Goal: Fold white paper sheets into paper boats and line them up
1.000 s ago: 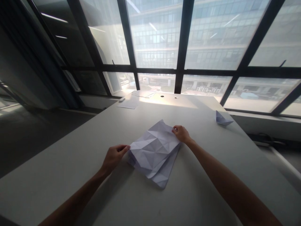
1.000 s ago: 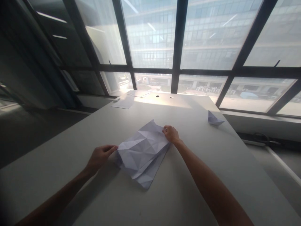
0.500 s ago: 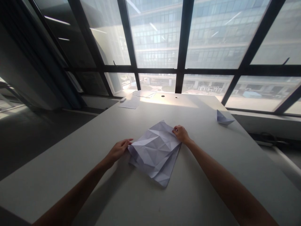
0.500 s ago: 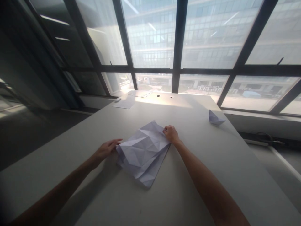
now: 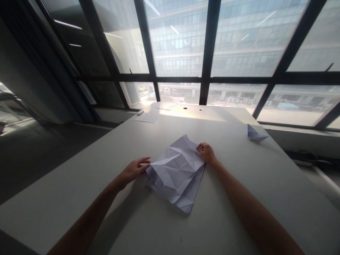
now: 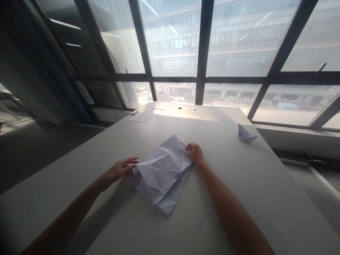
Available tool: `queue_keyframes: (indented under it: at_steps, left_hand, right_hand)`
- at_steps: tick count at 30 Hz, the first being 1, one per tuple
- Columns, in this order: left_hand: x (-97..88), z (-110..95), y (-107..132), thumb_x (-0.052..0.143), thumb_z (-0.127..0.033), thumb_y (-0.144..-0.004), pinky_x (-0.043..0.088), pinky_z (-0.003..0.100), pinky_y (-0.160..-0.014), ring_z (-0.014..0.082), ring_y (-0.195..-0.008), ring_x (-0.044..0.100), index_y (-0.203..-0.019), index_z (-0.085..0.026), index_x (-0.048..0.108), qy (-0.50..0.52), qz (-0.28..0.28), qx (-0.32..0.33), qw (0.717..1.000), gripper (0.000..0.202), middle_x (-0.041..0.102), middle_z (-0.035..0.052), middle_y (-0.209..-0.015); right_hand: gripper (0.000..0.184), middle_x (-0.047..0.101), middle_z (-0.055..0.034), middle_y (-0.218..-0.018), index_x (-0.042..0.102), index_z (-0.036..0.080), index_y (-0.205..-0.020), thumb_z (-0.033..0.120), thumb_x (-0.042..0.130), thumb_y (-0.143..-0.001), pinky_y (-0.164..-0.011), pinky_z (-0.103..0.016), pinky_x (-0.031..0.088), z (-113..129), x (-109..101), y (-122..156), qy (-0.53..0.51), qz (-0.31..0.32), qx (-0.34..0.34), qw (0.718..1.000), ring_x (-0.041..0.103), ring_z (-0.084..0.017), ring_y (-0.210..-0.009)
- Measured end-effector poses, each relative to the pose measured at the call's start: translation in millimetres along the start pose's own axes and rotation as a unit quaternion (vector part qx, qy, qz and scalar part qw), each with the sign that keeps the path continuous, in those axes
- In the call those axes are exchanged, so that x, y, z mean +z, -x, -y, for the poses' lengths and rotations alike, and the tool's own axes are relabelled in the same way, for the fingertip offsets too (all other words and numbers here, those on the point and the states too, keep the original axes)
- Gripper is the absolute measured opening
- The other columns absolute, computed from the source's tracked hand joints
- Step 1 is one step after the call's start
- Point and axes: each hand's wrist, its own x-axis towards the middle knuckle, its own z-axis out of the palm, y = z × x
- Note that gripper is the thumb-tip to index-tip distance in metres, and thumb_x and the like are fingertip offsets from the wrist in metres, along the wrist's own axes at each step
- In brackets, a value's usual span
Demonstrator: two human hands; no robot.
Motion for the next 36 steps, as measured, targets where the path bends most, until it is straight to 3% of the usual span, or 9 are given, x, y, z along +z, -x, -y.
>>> queue_keyframes:
  at_steps: [4, 8, 12, 15, 21, 25, 29, 32, 36]
  left_hand:
    - [-0.9, 2, 5, 0.08, -0.049, -0.063, 0.055, 0.032, -0.074, 0.0254, -0.091, 0.066, -0.121, -0.018, 0.064, -0.047, 0.01, 0.021, 0.999, 0.067, 0.067, 0.0124, -0.111]
    - [8.2, 2, 4, 0.081, -0.049, -0.06, 0.055, 0.032, -0.071, 0.0214, -0.078, 0.065, -0.117, -0.021, 0.068, -0.077, -0.017, 0.076, 0.994, 0.064, 0.066, 0.01, -0.109]
    - [11.9, 1, 3, 0.071, -0.045, -0.072, 0.053, 0.032, -0.083, 0.0252, -0.095, 0.064, -0.1, -0.023, 0.076, -0.125, -0.046, 0.15, 0.98, 0.036, 0.067, 0.0093, -0.109]
    - [8.3, -1, 5, 0.069, -0.042, -0.072, 0.05, 0.033, -0.089, 0.0259, -0.097, 0.065, -0.094, -0.025, 0.078, -0.152, -0.046, 0.166, 0.973, 0.029, 0.069, 0.0074, -0.106]
    - [6.6, -6, 10, 0.064, -0.044, -0.072, 0.049, 0.035, -0.092, 0.0275, -0.1, 0.064, -0.076, -0.021, 0.078, -0.114, -0.029, 0.108, 0.987, 0.027, 0.069, 0.008, -0.11]
    - [12.6, -7, 12, 0.054, -0.057, -0.081, 0.053, 0.037, -0.08, 0.0278, -0.094, 0.066, -0.105, -0.016, 0.071, 0.031, -0.025, 0.026, 0.999, 0.05, 0.067, 0.0132, -0.116]
    - [18.5, -15, 19, 0.069, -0.059, -0.072, 0.053, 0.034, -0.076, 0.0286, -0.097, 0.066, -0.129, -0.016, 0.057, 0.082, 0.021, -0.026, 0.996, 0.072, 0.064, 0.0162, -0.12]
    - [21.2, -23, 25, 0.075, -0.056, -0.069, 0.052, 0.034, -0.078, 0.0286, -0.098, 0.065, -0.133, -0.017, 0.054, 0.095, 0.089, -0.049, 0.99, 0.078, 0.065, 0.0151, -0.119]
    - [21.8, -27, 27, 0.067, -0.061, -0.075, 0.053, 0.033, -0.071, 0.0255, -0.087, 0.065, -0.124, -0.017, 0.061, 0.13, 0.092, -0.089, 0.983, 0.066, 0.065, 0.0138, -0.116]
  right_hand:
    - [0.013, 0.068, -0.0053, -0.089, 0.07, 0.018, -0.084, 0.024, 0.059, -0.084, -0.08, -0.027, 0.041, -2, 0, -1, -0.015, -0.005, -0.014, 1.0, 0.059, -0.017, -0.086]
    - [0.012, 0.068, -0.0061, -0.099, 0.071, 0.019, -0.087, 0.022, 0.059, -0.084, -0.087, -0.03, 0.041, -1, 0, -1, -0.021, -0.012, -0.027, 0.999, 0.058, -0.019, -0.095]
    - [0.01, 0.069, -0.0057, -0.098, 0.071, 0.02, -0.084, 0.02, 0.061, -0.083, -0.087, -0.03, 0.041, 2, -1, 1, -0.008, 0.001, -0.036, 0.999, 0.058, -0.019, -0.096]
    - [0.009, 0.068, -0.0058, -0.097, 0.071, 0.02, -0.085, 0.02, 0.062, -0.083, -0.088, -0.029, 0.039, 5, -3, 3, 0.009, 0.009, -0.039, 0.999, 0.056, -0.019, -0.097]
    - [0.013, 0.067, -0.0064, -0.098, 0.07, 0.019, -0.093, 0.018, 0.062, -0.082, -0.087, -0.027, 0.038, 7, -4, 5, 0.031, 0.019, -0.036, 0.999, 0.055, -0.019, -0.096]
    - [0.014, 0.067, -0.0065, -0.099, 0.07, 0.019, -0.094, 0.019, 0.064, -0.081, -0.087, -0.027, 0.038, 8, -4, 5, 0.043, 0.017, -0.037, 0.998, 0.054, -0.019, -0.096]
    - [0.017, 0.066, -0.0065, -0.099, 0.07, 0.019, -0.096, 0.021, 0.065, -0.081, -0.087, -0.027, 0.038, 10, -5, 6, 0.049, 0.017, -0.04, 0.998, 0.054, -0.019, -0.096]
    - [0.017, 0.066, -0.0066, -0.101, 0.07, 0.019, -0.097, 0.022, 0.065, -0.081, -0.089, -0.028, 0.037, 13, -6, 6, 0.052, 0.018, -0.035, 0.998, 0.054, -0.02, -0.098]
    - [0.016, 0.066, -0.0066, -0.101, 0.07, 0.02, -0.096, 0.022, 0.065, -0.082, -0.089, -0.028, 0.037, 16, -7, 8, 0.056, 0.016, -0.037, 0.998, 0.054, -0.02, -0.099]
